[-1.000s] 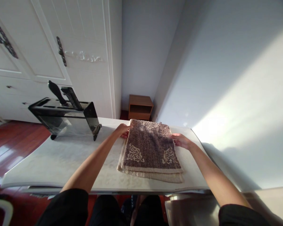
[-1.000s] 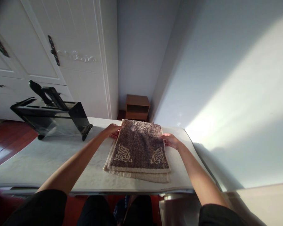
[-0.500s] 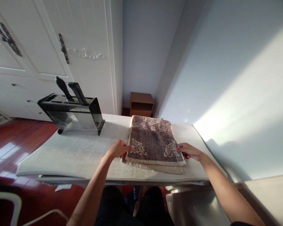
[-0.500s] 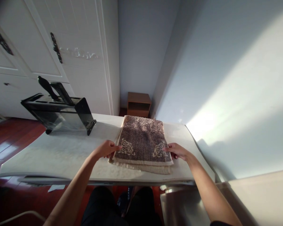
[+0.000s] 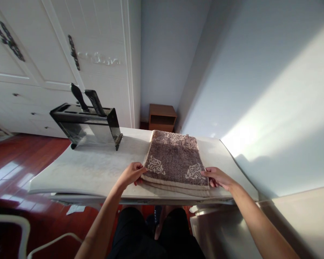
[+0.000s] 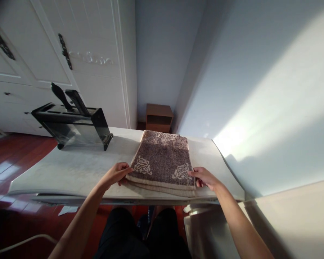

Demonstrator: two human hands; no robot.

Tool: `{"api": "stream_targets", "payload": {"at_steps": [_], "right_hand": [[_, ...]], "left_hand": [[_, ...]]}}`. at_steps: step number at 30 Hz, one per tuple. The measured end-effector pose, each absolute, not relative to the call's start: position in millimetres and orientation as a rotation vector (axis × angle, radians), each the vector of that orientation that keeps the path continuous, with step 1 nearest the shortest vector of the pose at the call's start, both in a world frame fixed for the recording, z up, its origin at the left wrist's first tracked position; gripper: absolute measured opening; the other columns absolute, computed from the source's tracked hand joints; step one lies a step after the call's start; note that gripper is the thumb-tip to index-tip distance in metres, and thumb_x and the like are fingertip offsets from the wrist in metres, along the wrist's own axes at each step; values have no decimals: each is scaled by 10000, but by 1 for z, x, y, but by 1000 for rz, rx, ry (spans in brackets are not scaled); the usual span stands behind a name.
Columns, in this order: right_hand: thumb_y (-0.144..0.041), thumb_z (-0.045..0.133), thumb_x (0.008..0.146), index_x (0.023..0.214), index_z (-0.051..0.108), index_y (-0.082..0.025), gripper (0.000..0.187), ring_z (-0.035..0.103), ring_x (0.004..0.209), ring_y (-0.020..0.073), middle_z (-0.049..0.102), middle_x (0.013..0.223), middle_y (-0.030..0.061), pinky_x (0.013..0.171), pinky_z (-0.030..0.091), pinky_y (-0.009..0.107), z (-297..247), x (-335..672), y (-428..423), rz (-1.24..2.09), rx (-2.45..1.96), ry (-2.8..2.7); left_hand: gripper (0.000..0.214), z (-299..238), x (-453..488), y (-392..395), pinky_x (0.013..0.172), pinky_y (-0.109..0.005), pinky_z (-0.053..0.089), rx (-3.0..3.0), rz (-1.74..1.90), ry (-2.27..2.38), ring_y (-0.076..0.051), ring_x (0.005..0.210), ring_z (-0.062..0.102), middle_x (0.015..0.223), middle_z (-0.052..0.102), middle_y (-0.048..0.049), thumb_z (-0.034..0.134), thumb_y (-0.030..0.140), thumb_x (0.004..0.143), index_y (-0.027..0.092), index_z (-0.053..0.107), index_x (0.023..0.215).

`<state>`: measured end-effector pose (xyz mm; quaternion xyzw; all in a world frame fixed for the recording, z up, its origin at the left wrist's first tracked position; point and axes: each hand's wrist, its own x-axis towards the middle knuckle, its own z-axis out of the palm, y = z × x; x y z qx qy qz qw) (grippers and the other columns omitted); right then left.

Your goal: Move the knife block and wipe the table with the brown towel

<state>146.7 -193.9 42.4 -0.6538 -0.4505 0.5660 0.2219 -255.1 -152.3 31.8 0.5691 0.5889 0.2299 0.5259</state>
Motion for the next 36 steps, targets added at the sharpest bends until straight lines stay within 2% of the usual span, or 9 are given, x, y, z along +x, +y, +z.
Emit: {"api": "stream_targets", "payload": {"at_steps": [2, 4, 10, 16, 21, 25, 30, 33, 36], "right_hand": [[-529, 780, 644, 818, 574, -166, 452, 595, 476, 109, 613, 594, -9, 356, 342, 159, 42, 141, -195, 1572, -1835, -1217], [-528, 786, 638, 840, 585, -166, 461, 608, 496, 118, 611, 607, -12, 404, 409, 177, 45, 138, -196, 1573, -1850, -1238], [-525, 784, 644, 769, 609, -147, 435, 414, 372, 28, 549, 623, -50, 359, 296, 179, 50, 146, -204, 1601, -1755, -1330], [-548, 796, 608, 705, 572, -158, 460, 388, 387, 34, 478, 575, -72, 379, 302, 189, 45, 155, -215, 1590, -1766, -1287], [-505, 810, 607, 778, 600, -157, 441, 420, 444, 49, 522, 621, -52, 419, 347, 190, 54, 144, -213, 1517, -1805, -1435], [-536, 761, 658, 906, 598, -173, 468, 333, 320, 64, 461, 442, -75, 358, 223, 213, 67, 134, -214, 1361, -2001, -1474], [-521, 775, 651, 1112, 584, -189, 599, 290, 297, 50, 574, 521, -36, 347, 130, 228, 77, 133, -224, 1550, -1946, -1451], [-554, 740, 686, 1144, 564, -198, 606, 252, 297, 40, 584, 527, -29, 364, 81, 236, 71, 140, -229, 1581, -1962, -1432], [-578, 721, 684, 1120, 548, -208, 598, 292, 314, 59, 594, 560, -18, 361, 117, 232, 60, 150, -228, 1503, -2061, -1448]], "left_hand": [[229, 28, -256, -153, 359, -191, 328, 1425, 565, 1445, -147, 404, 563, 416, 465, 50, 548, 370, 740, 204, 439, 624], [234, 25, -258, -153, 382, -196, 340, 1518, 592, 1462, -130, 392, 536, 425, 459, 51, 532, 359, 743, 202, 435, 600], [281, 27, -267, -163, 449, -190, 359, 1594, 695, 1375, -100, 478, 464, 488, 413, 47, 557, 384, 705, 193, 416, 554], [268, 25, -272, -165, 478, -221, 445, 1409, 684, 1297, -117, 496, 517, 540, 482, 43, 622, 426, 657, 190, 495, 652], [252, 21, -276, -164, 428, -224, 382, 1503, 591, 1362, -131, 454, 505, 575, 580, 34, 591, 379, 710, 200, 528, 876], [286, 30, -274, -173, 602, -255, 429, 1704, 581, 1595, -173, 651, 624, 746, 680, -31, 587, 380, 776, 192, 575, 992], [440, 35, -268, -192, 792, -322, 476, 1909, 585, 1639, -243, 932, 656, 1044, 685, -106, 606, 402, 809, 207, 572, 1202], [605, 28, -266, -197, 998, -443, 425, 2264, 683, 1487, -315, 1265, 494, 1395, 513, -144, 683, 393, 768, 248, 521, 1333], [673, 19, -262, -197, 1108, -503, 324, 2519, 623, 1242, -322, 1434, 269, 1531, 363, -112, 724, 438, 743, 267, 516, 1359]]}}
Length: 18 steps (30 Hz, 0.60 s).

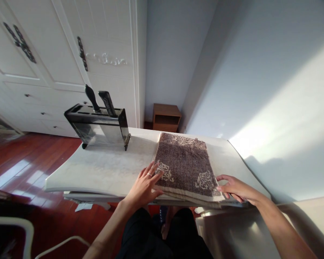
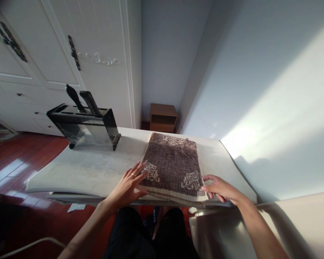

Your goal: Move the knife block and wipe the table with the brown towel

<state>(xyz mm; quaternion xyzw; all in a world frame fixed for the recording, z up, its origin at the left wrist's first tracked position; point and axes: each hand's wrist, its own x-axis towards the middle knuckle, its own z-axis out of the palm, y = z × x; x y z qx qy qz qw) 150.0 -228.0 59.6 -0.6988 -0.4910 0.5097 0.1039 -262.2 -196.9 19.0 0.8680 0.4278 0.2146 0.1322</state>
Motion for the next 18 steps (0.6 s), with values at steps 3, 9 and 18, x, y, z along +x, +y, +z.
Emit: {"api": "stream_targets", "payload": {"at_steps": [3, 9, 18], "right_hand": [[-560, 726, 673, 1093, 556, -193, 582, 432, 403, 118, 558, 556, -21, 393, 289, 241, 53, 151, -222, 1077, -2158, -1605], [-463, 717, 728, 1460, 359, -319, 827, 473, 1287, 312, 440, 1464, 98, 1027, 426, 414, 53, 98, -230, 649, -1822, -2229], [-31, 540, 700, 1541, 169, -214, 937, 136, 1476, 274, 146, 1605, 79, 1194, 213, 485, 11, 63, -260, 213, -1511, -2644]], "left_hand": [[606, 14, -259, -193, 1129, -483, 311, 2608, 539, 1094, -289, 1407, 345, 1465, 468, -97, 703, 455, 777, 253, 553, 1329], [363, 13, -257, -187, 1022, -416, 419, 2765, 588, 1018, -251, 1242, 548, 1299, 624, -99, 567, 385, 906, 228, 620, 1228], [731, 3, -270, -207, 1085, -507, 358, 2917, 586, 941, -323, 1336, 437, 1433, 492, -154, 562, 641, 810, 168, 504, 1366]]}}
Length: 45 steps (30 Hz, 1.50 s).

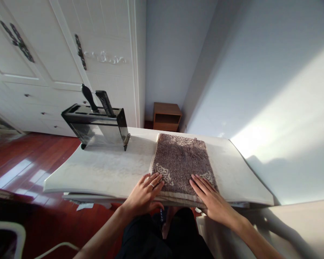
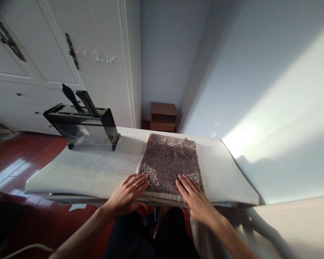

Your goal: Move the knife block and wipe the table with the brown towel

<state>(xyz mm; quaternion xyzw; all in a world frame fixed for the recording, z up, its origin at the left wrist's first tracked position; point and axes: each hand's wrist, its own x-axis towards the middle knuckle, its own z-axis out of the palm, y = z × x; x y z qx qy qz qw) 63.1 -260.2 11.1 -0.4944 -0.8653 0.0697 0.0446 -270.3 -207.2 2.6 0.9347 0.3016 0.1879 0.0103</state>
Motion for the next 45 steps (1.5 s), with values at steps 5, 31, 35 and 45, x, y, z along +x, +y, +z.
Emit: {"api": "stream_targets", "payload": {"at_steps": [5, 31, 35, 45], "right_hand": [[1, 445, 693, 1257, 643, -223, 638, 460, 1337, 226, 551, 1389, 49, 1125, 382, 411, 42, 89, -258, 600, -1487, -2529], [-591, 548, 791, 769, 714, -166, 457, 609, 740, 203, 690, 738, 27, 666, 431, 283, 87, 128, -39, 589, -1638, -2151], [-467, 558, 783, 723, 710, -181, 330, 624, 717, 196, 705, 725, 20, 654, 434, 274, 58, 126, -23, 518, -1667, -2181], [-345, 434, 916, 1118, 656, -151, 357, 575, 1117, 268, 651, 1183, 135, 995, 421, 401, 30, 109, -37, -56, -1668, -2127]], "left_hand": [[357, 9, -279, -214, 1023, -436, 444, 2928, 707, 860, -259, 1243, 544, 1306, 617, -106, 536, 304, 913, 182, 597, 1243], [201, 55, -200, 1, 754, -278, 456, 1912, 785, 1781, -210, 901, 646, 954, 720, -75, 581, 338, 848, 191, 689, 932], [223, 43, -197, 5, 827, -362, 468, 1943, 673, 1877, -274, 984, 634, 1019, 697, -137, 563, 312, 858, 162, 676, 977], [390, 32, -168, -30, 1103, -444, 297, 2555, 675, 1662, -271, 1385, 349, 1406, 500, -154, 400, 408, 959, 144, 564, 1194]]}}
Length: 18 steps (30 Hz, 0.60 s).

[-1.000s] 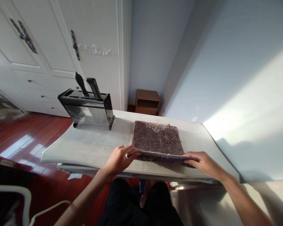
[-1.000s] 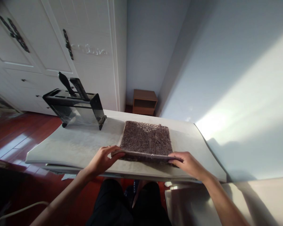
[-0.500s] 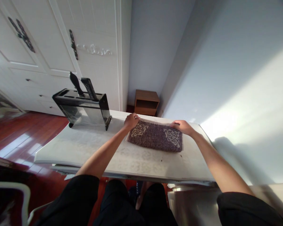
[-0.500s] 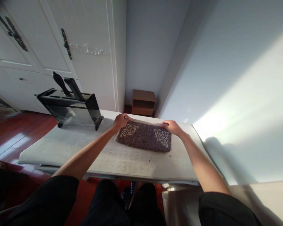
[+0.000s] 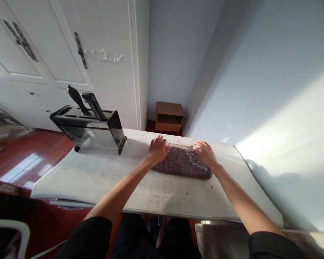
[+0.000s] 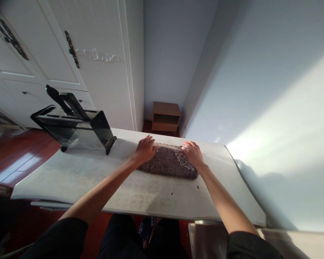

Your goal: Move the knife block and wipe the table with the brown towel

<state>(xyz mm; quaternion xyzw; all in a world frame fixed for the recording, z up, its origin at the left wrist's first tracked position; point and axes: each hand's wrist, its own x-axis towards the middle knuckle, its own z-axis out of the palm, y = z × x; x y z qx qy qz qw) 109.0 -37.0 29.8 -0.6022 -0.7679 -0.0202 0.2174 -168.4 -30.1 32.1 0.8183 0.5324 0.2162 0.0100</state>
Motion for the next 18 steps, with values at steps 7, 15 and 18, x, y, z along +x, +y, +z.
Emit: {"api": "stream_targets", "payload": {"at_steps": [7, 15, 18], "right_hand": [[-483, 371, 965, 1361, 505, -154, 532, 362, 1384, 291, 442, 1467, 169, 1129, 292, 482, 11, 74, -49, -50, -1529, -2451], [-559, 219, 976, 1449, 405, -128, 666, 310, 1419, 291, 379, 1512, 168, 1163, 230, 489, 2, 80, -46, 27, -1615, -2504], [-556, 216, 978, 1461, 387, -139, 661, 304, 1422, 286, 377, 1514, 163, 1163, 230, 488, 5, 81, -48, 31, -1613, -2518]], "left_hand": [[578, 7, -149, -40, 1142, -540, 170, 2538, 532, 1663, -336, 1397, 329, 1441, 462, -204, 342, 512, 951, 105, 525, 1318], [639, 3, -154, -41, 1162, -523, 110, 2511, 577, 1747, -318, 1408, 309, 1473, 442, -152, 290, 592, 932, 180, 508, 1370], [664, 3, -157, -42, 1165, -520, 105, 2497, 597, 1761, -319, 1405, 313, 1470, 440, -169, 275, 600, 932, 164, 505, 1376]]}}
